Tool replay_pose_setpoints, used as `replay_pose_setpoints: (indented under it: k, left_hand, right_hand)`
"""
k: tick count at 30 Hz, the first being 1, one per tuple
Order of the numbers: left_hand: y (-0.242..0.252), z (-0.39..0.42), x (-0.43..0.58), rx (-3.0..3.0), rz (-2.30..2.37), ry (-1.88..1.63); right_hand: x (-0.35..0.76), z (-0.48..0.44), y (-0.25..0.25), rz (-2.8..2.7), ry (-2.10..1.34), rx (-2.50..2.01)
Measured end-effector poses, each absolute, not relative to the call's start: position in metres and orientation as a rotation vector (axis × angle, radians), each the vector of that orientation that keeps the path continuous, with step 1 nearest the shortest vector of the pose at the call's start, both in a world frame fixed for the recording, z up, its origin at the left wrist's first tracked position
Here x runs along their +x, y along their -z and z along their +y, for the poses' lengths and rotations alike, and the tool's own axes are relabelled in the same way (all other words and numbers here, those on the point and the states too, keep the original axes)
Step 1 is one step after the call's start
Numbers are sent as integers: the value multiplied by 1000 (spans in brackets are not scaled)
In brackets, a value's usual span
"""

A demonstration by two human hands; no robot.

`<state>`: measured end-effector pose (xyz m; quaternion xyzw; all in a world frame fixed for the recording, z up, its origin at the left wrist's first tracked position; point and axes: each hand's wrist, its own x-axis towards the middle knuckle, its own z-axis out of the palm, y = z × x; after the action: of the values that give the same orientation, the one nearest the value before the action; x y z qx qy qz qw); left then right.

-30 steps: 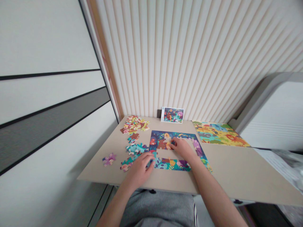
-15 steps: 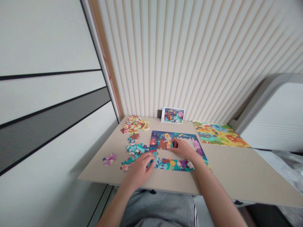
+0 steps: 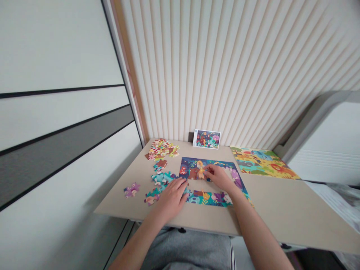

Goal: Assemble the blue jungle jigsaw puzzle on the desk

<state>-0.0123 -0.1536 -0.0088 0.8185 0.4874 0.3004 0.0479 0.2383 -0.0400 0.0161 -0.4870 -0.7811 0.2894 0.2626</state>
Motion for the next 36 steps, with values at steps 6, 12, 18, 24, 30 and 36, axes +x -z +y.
replay_pose_setpoints:
  k: [6, 12, 18, 24, 30, 36]
  left_hand:
    - [10, -143, -7, 2509, 1559, -902]
    - [12, -146, -7, 2491, 1558, -924]
    - [7, -150, -7, 2546, 1586, -847]
    - [6, -150, -6, 2605, 1610, -782]
    - [4, -152, -6, 2614, 1606, -788]
    - [0, -154, -6, 2635, 1593, -773]
  right_hand:
    - [218, -54, -14, -2242, -923, -1187]
    - [207, -59, -9, -2296, -775, -1257]
    - [206, -60, -11, -2389, -611, -1274]
    - [206, -62, -12, -2440, -589, -1255]
    - [214, -64, -20, -2480, -595, -1220]
    - [221, -61, -21, -2444, -714, -1179]
